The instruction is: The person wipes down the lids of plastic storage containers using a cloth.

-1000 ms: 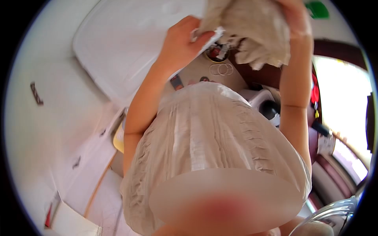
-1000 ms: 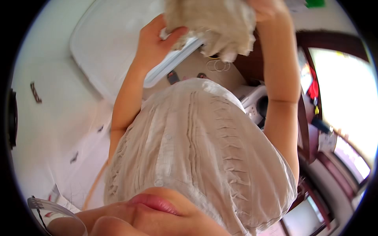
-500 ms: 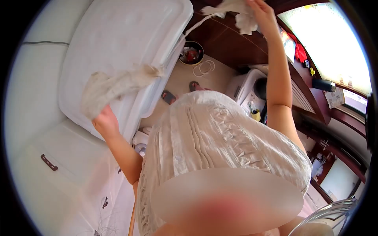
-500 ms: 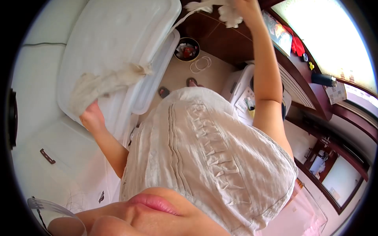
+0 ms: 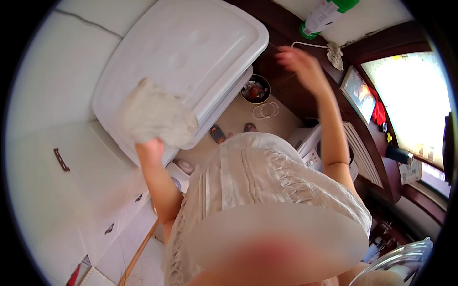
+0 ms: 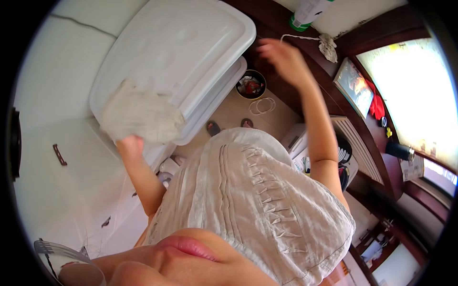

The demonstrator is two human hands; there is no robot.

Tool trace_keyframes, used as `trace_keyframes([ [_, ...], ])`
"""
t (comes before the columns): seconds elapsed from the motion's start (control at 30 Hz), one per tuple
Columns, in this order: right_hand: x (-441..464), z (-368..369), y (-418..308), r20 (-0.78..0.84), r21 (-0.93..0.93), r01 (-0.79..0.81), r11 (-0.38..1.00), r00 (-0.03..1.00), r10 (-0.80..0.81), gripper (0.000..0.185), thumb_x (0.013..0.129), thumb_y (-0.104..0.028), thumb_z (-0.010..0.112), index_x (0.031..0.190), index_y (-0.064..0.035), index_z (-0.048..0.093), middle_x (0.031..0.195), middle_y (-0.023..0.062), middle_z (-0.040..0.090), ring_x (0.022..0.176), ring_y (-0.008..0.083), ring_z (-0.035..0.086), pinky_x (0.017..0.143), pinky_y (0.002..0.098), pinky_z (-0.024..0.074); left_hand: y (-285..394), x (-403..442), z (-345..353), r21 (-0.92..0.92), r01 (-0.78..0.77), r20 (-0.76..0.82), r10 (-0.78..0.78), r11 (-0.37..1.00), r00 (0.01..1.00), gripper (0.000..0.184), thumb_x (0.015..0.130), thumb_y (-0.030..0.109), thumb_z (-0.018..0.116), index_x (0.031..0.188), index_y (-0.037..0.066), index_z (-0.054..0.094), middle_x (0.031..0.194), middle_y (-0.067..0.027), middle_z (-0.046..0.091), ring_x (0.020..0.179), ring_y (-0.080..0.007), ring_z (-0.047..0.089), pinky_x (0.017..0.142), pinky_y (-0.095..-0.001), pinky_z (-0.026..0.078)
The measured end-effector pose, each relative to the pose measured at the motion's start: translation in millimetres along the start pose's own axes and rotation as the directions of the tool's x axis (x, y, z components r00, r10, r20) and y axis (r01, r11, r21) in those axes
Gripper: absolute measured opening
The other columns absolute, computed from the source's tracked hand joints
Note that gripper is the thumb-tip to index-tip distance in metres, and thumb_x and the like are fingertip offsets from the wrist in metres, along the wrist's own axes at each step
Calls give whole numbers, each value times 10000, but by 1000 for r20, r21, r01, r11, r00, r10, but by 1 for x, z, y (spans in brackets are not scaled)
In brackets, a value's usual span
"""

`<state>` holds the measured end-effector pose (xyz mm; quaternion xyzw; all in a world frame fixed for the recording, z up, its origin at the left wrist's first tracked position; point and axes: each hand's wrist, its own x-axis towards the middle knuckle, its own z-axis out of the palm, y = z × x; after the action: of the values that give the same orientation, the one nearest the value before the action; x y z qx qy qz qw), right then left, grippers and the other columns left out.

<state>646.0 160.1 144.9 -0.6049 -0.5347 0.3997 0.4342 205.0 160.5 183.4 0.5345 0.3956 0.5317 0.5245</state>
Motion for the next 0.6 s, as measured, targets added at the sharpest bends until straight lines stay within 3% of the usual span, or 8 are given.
trace_keyframes([
  [0.1,-14,108,-38,476,301,-257,918,875,89,691,1034,-541,446,1503,-34,404,1360,184,595,1185,276,633,1005,392,504,-5,10,27,133,-44,76,34,990,997,616,1030,372,514,1496,11,338,1470,-131,442,1334,-252,468,1108,-377,392],
  [0.23,-16,180,-65,615,687,-635,355,767,182,796,1000,-673,368,1527,-77,364,1439,190,509,1209,289,591,1028,409,468,34,11,96,352,-198,316,83,915,945,790,888,203,694,1518,6,259,1528,-221,350,1403,-359,389,1164,-419,318],
  [0.27,-14,181,-72,574,779,-573,254,815,76,754,1009,-636,404,1493,-57,397,1402,164,532,1207,254,580,1025,403,466,30,7,104,354,-336,392,188,873,900,701,861,130,696,1461,28,347,1527,-188,378,1394,-348,415,1141,-415,358],
  [0.4,14,167,-30,197,758,55,650,930,-309,503,993,-381,532,1377,-56,516,1316,55,578,1207,211,547,1039,374,450,7,-12,108,429,-603,700,174,672,693,577,797,-6,671,1347,63,509,1534,-192,394,1395,-421,394,1125,-507,374],
  [0.43,20,160,-35,149,349,365,863,888,-435,451,991,-352,528,1334,-59,536,1277,59,593,1159,224,563,1015,372,459,2,-18,101,443,-576,686,154,687,712,577,797,-6,671,1347,63,509,1534,-192,394,1395,-421,394,1125,-507,374],
  [0.5,39,147,-50,301,-585,668,460,705,-642,351,989,-295,520,1248,-65,577,1198,67,622,1062,249,594,965,369,478,-6,-28,82,519,-569,616,183,638,766,529,815,-68,636,1312,96,561,1550,-140,394,1416,-392,389,1133,-469,400],
  [0.57,60,141,-42,478,-799,601,-24,611,-631,306,988,-267,516,1205,-67,597,1158,71,637,1014,262,610,941,368,487,-11,-36,43,647,-473,493,145,598,858,531,828,-45,646,1332,100,562,1511,-163,433,1422,-372,383,1144,-466,374],
  [0.6,71,139,-34,319,-707,633,316,684,-656,320,996,-262,517,1235,-61,587,1197,78,624,1052,257,599,956,364,478,-21,-41,19,708,-422,417,146,567,897,513,845,-24,647,1336,97,561,1497,-170,447,1418,-367,386,1147,-465,363],
])
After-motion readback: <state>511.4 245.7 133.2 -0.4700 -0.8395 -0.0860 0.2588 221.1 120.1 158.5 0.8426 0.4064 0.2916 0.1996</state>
